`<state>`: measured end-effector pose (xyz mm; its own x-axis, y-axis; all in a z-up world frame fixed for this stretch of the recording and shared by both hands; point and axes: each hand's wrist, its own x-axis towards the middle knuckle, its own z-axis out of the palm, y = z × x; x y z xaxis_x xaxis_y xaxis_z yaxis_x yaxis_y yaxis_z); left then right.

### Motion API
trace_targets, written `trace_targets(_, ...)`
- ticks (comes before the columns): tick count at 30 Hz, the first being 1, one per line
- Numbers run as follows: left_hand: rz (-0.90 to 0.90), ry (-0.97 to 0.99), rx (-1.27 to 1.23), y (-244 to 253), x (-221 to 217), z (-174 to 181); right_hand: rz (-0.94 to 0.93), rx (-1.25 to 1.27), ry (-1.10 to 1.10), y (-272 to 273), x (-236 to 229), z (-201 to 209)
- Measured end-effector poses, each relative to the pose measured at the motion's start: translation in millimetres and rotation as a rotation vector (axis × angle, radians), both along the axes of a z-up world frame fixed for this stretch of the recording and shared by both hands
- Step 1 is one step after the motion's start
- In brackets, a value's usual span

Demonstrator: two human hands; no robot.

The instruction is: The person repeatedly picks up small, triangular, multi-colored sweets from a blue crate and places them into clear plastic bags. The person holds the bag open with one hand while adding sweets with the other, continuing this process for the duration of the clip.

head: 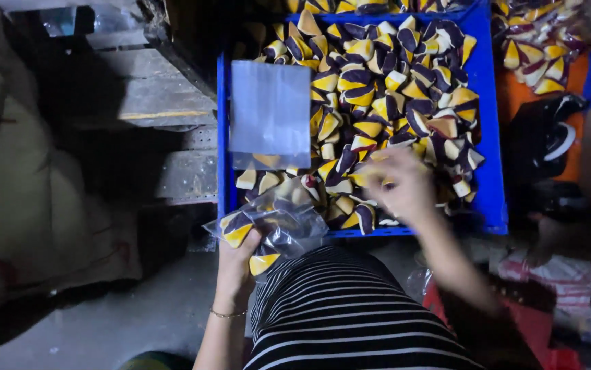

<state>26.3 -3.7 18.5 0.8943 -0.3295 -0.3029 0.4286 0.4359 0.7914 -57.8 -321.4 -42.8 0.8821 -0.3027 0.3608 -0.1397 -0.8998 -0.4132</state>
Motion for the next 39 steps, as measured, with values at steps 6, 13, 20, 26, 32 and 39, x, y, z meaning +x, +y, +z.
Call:
trace_targets(6, 0.059, 0.012, 0.004, -19.6, -25.7, -15.7, 0.323, -0.229, -0.174, 47.3, 16.0, -64.0)
trace_targets(13, 0.144, 0.058, -0.041, -39.9, -47.5, -39.6, 0.091, 0.394, 0.141, 15.0, 25.2, -6.7)
trace_targets(20, -0.001, -0.098, 0.176, -102.7, -56.7, -71.1, 0.303, 1.372, 0.191, 36.7, 0.6, 33.3)
trace_targets(26, 0.184, -0.009, -0.06, -150.7, -64.9, -53.0, 0.6, 0.398, -0.255, 44.6, -66.6, 6.3)
trace_targets(32, 0.182, 0.249, -0.356, -172.6, -54.5, -52.6, 0.081, 1.48, -0.564, 41.2, -39.3, 111.9)
trace_targets(39, -0.055, -0.438, 0.055, -151.0, 23.0, -59.8, -0.714, 0.796, -0.417, -84.0, -31.1, 4.6)
